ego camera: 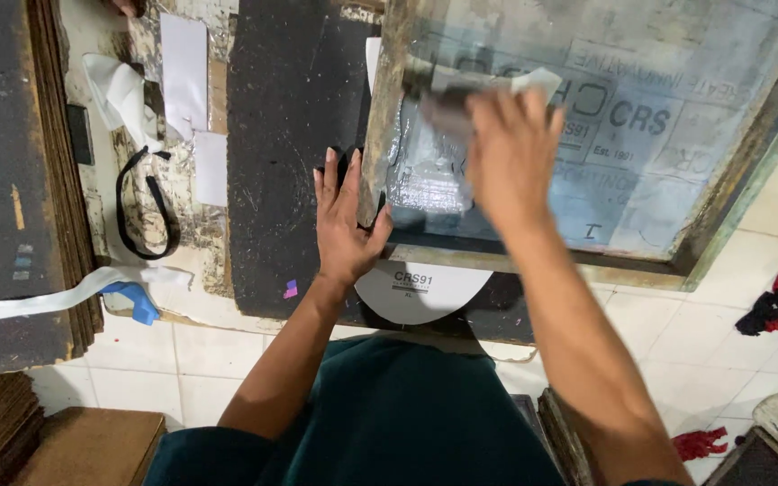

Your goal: Screen printing designs onto fabric pieces using a manual screen and squeegee

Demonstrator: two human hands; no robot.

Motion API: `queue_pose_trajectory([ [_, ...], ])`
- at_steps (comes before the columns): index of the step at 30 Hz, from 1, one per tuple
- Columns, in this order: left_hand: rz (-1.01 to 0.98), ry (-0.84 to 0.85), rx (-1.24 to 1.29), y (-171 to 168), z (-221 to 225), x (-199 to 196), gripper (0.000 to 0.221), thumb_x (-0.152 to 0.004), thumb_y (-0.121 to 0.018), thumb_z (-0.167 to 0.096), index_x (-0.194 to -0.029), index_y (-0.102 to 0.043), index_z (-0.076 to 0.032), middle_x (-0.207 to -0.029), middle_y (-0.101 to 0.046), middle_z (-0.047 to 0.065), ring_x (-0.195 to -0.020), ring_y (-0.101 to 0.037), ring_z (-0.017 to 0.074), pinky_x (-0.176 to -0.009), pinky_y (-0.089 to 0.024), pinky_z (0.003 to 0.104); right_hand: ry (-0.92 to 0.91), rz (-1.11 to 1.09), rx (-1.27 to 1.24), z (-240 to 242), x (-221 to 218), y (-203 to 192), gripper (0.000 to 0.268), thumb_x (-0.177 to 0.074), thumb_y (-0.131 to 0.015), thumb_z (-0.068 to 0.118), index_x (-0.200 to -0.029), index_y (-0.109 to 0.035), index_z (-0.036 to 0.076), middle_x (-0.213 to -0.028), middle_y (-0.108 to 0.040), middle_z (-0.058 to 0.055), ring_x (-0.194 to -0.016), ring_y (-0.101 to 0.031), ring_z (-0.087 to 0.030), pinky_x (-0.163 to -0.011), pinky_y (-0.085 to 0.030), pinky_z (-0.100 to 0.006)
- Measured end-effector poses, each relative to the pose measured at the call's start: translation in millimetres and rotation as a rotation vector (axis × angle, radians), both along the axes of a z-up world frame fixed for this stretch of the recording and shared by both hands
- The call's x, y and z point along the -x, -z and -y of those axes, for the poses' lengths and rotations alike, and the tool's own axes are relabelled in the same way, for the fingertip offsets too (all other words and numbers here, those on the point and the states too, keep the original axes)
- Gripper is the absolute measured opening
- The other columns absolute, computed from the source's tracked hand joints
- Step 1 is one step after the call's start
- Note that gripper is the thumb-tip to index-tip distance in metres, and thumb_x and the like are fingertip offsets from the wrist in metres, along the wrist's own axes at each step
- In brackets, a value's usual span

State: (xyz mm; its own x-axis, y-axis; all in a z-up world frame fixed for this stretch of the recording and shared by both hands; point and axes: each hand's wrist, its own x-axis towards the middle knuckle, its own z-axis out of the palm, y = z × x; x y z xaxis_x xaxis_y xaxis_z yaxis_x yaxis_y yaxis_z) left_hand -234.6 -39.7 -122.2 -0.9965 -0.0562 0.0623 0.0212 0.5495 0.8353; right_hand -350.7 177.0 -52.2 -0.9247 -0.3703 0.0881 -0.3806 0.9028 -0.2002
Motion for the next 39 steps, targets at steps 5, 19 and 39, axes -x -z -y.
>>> queue_pose_trajectory([
  [5,0.054,0.024,0.024,-5,0,4,0.079,-0.090,-0.069,-0.011,-0.162,-0.036,-0.005,-0.164,-0.042,0.015,-0.158,-0.017,0.0404,-0.128,-0.009,0.062,0.038,0.055,0.002,16,-70,3,0.039,-0.075,-0.080,0.004,-0.111,-0.070,0.013,-0.111,-0.064,-0.005,-0.099,-0.046,-0.026,-0.080,-0.035,-0.044],
  [19,0.248,0.018,-0.200,-53,-6,1,0.081,-0.094,-0.060,0.002,-0.165,-0.023,-0.009,-0.150,-0.049,0.031,-0.124,-0.056,0.0543,-0.075,-0.057,0.051,-0.081,0.293,0.022,-7,-52,-21,0.036,-0.078,-0.079,0.018,-0.114,-0.072,0.013,-0.103,-0.070,-0.008,-0.095,-0.059,-0.032,-0.076,-0.040,-0.049],
  [39,0.211,-0.026,-0.216,-39,-5,1,0.054,-0.112,-0.045,-0.032,-0.157,-0.037,-0.002,-0.158,-0.047,0.021,-0.149,-0.046,0.0392,-0.122,-0.042,0.049,0.010,0.411,-0.033,-24,-121,-41,0.059,-0.091,-0.067,0.047,-0.143,-0.058,0.020,-0.148,-0.053,-0.004,-0.123,-0.047,-0.034,-0.094,-0.031,-0.055],
])
